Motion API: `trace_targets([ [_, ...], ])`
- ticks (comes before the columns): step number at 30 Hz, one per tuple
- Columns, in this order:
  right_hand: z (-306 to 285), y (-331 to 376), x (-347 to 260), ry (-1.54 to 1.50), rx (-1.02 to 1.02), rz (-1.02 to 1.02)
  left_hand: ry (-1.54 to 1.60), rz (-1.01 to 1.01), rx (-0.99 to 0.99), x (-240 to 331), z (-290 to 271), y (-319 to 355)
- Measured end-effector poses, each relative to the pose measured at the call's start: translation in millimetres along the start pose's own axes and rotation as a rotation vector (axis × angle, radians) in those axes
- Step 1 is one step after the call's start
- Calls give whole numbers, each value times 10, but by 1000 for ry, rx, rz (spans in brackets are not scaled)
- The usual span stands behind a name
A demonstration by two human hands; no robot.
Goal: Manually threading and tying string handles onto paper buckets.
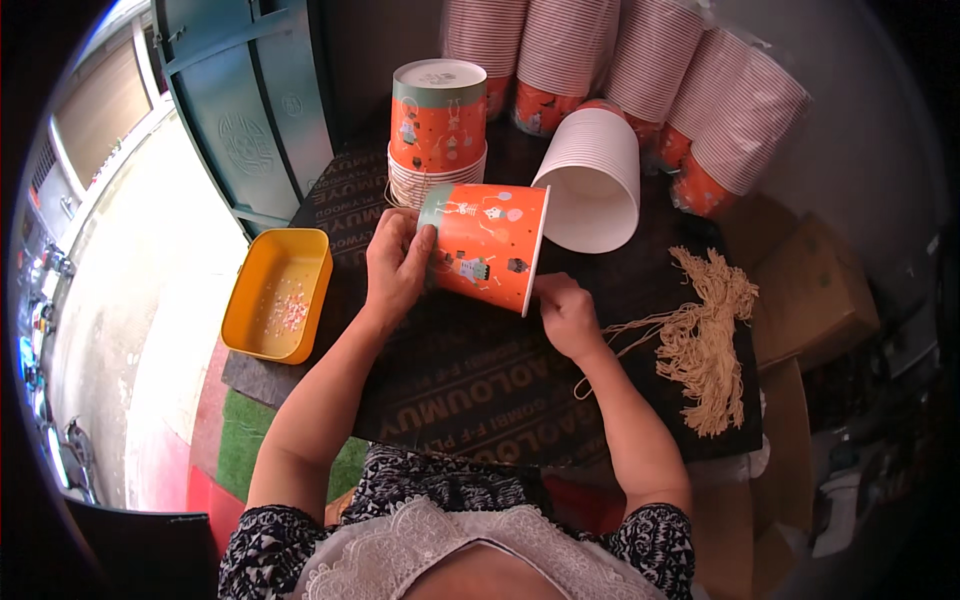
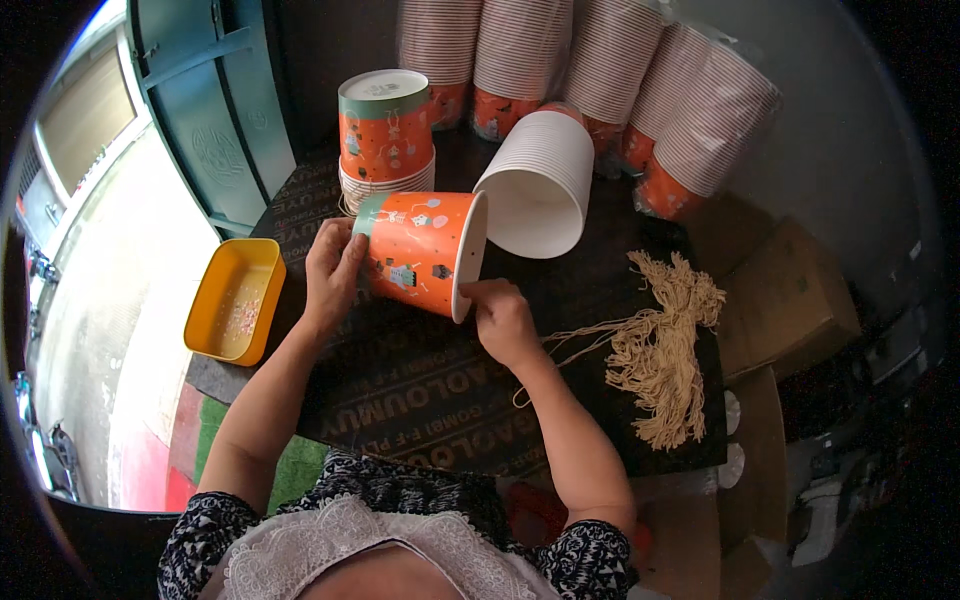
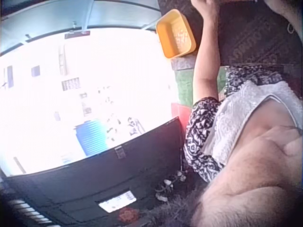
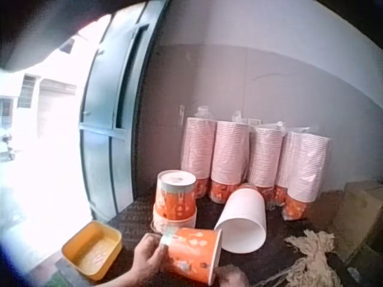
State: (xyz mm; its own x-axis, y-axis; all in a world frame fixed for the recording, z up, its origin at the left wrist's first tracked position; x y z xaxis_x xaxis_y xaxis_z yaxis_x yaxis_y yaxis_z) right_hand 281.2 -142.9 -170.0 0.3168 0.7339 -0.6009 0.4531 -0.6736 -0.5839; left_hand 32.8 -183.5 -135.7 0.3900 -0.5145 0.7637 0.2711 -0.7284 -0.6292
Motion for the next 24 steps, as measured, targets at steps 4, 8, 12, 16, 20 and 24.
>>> trace_targets([
  [4, -46, -68, -194, -904, 95, 288, -126, 84, -48, 101, -19, 11],
  [8, -14, -50, -327, -983, 102, 275, -165, 132, -76, 155, 20, 5],
  [12, 17, -48, -371, -915, 136, 270, -322, 281, 11, 267, 60, 13],
  [16, 43, -13, -341, -926, 141, 283, -404, 445, 105, 581, 150, 82],
  [20, 80, -21, -446, -963, 135, 317, -157, 371, -107, 703, 354, 290],
  [24, 112, -7, -439, -992, 106, 336, -101, 343, -211, 676, 453, 383],
])
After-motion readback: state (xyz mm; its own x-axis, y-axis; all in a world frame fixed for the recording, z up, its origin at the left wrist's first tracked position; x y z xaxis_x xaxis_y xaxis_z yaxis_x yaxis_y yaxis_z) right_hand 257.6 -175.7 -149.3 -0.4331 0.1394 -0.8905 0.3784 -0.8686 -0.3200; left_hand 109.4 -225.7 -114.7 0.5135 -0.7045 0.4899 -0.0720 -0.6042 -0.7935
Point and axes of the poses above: each hand's wrist, its own y-axis away from the middle knuckle, its own z-axis out of the palm, x = y × z, the point moved 4 cm from there along -y, towards the middle knuckle, and after that the axes turned 1 degree about -y, right-handed, at the moved point
